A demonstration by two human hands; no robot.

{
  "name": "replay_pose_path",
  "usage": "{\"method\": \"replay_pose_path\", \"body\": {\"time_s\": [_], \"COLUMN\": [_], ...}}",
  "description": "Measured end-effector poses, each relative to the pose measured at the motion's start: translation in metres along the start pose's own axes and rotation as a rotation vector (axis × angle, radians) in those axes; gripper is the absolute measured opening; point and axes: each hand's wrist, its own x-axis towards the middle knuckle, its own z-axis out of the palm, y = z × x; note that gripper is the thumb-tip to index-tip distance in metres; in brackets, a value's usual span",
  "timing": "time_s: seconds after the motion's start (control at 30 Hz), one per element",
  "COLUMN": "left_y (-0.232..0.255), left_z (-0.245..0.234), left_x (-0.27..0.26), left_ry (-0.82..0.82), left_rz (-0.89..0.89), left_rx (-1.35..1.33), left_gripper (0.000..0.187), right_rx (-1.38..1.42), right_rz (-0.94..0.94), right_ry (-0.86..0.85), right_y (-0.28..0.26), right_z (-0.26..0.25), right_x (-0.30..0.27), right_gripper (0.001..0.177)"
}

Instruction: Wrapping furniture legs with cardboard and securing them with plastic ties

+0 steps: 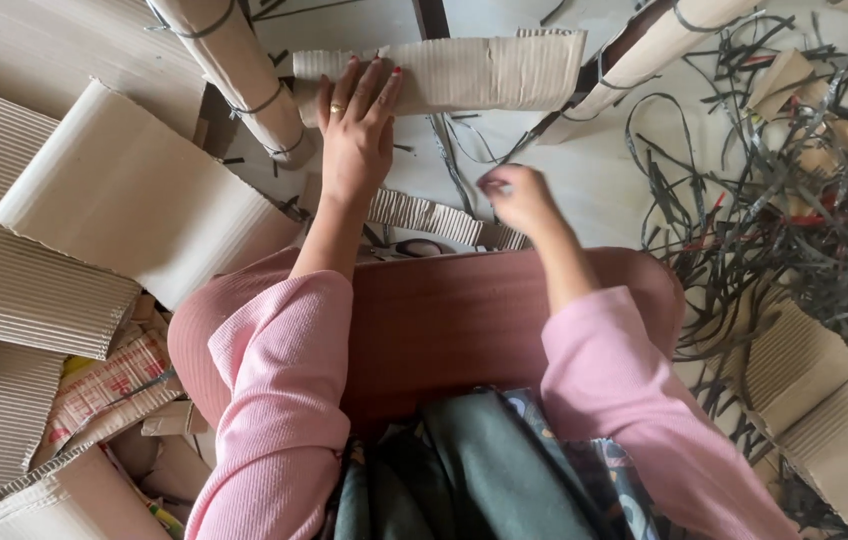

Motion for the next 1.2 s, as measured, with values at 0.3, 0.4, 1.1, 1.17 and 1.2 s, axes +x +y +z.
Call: {"method": "replay_pose_path", "body": {"time_s": [0.3,0.4,1.1,1.17,1.2], "left_y": [-0.003,-0.004,-0.004,-0.008,-0.009], "left_z": [-0.023,-0.022,-0.016,-0.01,-0.007], "left_x": [0.009,0.009,0.006,0.007,0.005], "left_ry": [-0.135,-0.17,-0.136,-0.124,-0.114], "left_rz": [-0.019,-0.001,-0.037,-0.036,-0.034], "left_rx": [-0.364,-0.348,-0.315,-0.321,-0.332], "left_gripper": [0.047,0.048,0.022,0.023,0.025], "right_rx": [-0.204,-0.204,-0.39,-0.384,-0.378], "right_rz": [0.07,0.001,0.152,0.053,-0.04], "right_ry": [-0.297,-0.096,-0.07,-0.176,-0.281], "right_y": [0.065,0.026,0.047,0.061,0.069], "right_z": [0.09,0.05,0.082,0.092,0.098], "right_x": [0.037,0.032,0.029,0.039,0.043], "right_gripper": [0.037,0.021,0.016,0.015,0.014]}}
